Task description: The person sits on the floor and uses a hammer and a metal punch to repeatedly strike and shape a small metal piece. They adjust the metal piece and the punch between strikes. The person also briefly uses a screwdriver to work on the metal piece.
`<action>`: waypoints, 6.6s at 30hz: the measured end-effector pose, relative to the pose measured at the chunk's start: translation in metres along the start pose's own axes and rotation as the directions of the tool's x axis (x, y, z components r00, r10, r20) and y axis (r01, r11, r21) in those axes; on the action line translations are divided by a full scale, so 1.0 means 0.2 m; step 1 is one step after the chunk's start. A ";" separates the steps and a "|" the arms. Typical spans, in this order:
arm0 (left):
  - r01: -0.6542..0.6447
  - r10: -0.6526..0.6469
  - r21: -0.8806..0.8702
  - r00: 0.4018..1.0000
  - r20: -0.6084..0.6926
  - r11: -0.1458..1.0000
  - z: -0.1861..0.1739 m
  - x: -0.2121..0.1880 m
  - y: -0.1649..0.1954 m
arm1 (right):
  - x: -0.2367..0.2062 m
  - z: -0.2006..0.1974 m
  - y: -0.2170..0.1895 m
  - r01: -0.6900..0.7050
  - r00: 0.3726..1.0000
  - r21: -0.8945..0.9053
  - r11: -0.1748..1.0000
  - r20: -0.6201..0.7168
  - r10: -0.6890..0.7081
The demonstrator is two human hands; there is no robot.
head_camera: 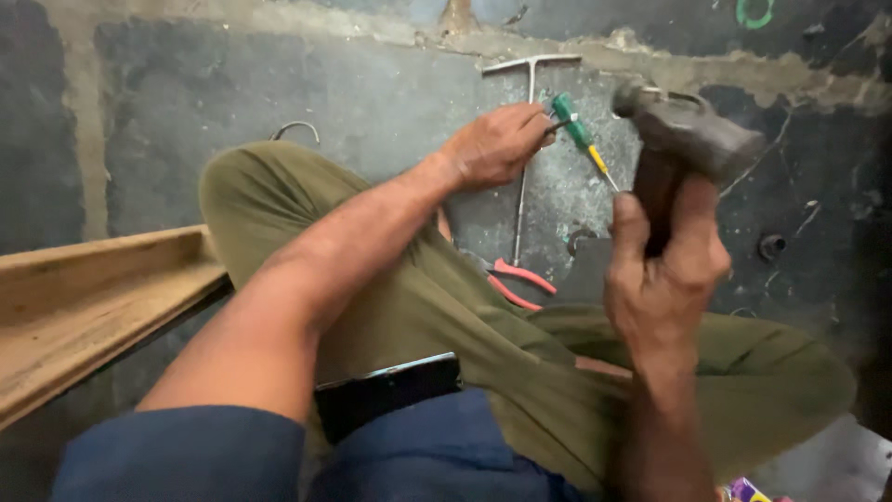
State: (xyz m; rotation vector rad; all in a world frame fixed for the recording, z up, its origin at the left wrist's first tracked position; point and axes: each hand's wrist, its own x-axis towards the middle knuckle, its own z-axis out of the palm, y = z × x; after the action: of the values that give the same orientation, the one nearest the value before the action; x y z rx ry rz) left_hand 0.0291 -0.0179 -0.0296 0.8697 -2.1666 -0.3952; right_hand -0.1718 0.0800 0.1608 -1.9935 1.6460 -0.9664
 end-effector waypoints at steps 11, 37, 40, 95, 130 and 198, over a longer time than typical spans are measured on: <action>-0.007 0.007 -0.003 1.000 0.016 1.000 0.01 0.00 -0.02 | 0.03 -0.05 0.08 -0.293 0.952 0.638 0.712 0.263 0.156; -0.018 0.018 0.013 1.000 -0.023 1.000 0.02 0.00 -0.01 | -0.05 -0.11 0.08 0.150 0.989 -0.268 0.952 0.037 -0.146; -0.011 0.011 0.027 1.000 0.009 1.000 0.02 0.00 -0.02 | -0.08 -0.14 -0.04 0.142 0.979 -0.253 0.957 -0.108 -0.173; 0.217 -0.246 -0.122 0.914 -0.324 0.969 -0.11 0.12 0.08 | -0.19 0.63 0.67 -0.429 0.902 0.462 0.776 0.261 0.344; 0.307 -0.298 0.069 0.948 -0.115 0.949 -0.05 -0.02 -0.06 | -0.15 0.62 0.56 0.101 0.965 -0.056 0.993 0.250 -0.084; 0.210 -0.210 -0.009 0.977 -0.037 0.978 0.03 -0.03 0.04 | -0.09 0.47 0.87 -0.269 0.954 -0.221 0.938 0.072 0.291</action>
State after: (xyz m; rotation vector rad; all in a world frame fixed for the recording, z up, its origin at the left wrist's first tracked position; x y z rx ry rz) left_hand 0.0239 -0.0090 -0.0325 1.0990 -2.0448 -0.4846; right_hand -0.2273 0.0435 -0.0263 -1.8290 1.9730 -0.5973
